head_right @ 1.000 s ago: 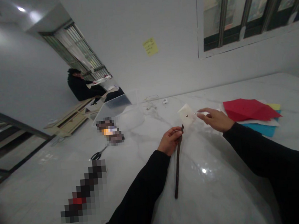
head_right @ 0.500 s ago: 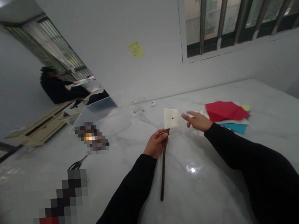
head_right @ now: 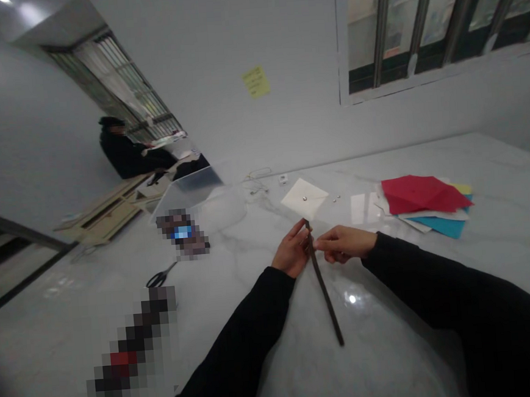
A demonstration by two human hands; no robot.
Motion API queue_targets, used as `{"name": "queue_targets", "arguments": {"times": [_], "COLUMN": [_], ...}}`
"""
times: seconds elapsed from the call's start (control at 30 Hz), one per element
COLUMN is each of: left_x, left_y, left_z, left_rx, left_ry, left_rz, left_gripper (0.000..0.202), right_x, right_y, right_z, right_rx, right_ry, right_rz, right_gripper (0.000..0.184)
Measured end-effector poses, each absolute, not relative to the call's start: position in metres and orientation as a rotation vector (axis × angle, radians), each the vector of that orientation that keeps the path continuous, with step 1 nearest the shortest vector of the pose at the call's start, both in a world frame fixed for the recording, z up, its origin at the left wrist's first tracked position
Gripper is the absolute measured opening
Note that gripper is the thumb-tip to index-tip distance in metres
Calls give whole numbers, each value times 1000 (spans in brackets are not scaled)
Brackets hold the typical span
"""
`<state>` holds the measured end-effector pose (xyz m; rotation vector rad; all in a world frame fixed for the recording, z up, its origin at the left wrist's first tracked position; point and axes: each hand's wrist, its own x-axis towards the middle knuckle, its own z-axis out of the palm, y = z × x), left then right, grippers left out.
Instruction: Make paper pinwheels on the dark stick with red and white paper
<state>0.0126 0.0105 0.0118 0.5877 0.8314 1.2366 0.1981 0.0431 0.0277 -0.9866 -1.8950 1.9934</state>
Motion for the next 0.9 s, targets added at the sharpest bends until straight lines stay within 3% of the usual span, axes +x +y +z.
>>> {"name": "queue_targets", "arguments": {"times": [0.17, 0.37, 0.53, 0.7, 0.9], "left_x": [15, 12, 12, 11, 10], "left_y": [8, 14, 17, 15, 19], "left_z": [4, -2, -5, -2, -5], "left_rx": [707, 624, 580, 560, 592], "left_ry": [807, 807, 786, 797, 783], "left_rz": [1156, 1209, 1258, 1231, 1344], "left_gripper": [60, 37, 36, 28, 27], "right_x": [177, 169, 162, 162, 164], "right_y": [22, 10, 0, 4, 21], "right_z": [19, 7, 1, 0, 2], "right_rx": [-881, -817, -725, -860, -1024], "right_ry": [-1835, -1921, -1888, -1426, -835], "right_rz": [2082, 2281, 2426, 2444, 2146], "right_gripper": [53, 50, 47, 41, 15]}}
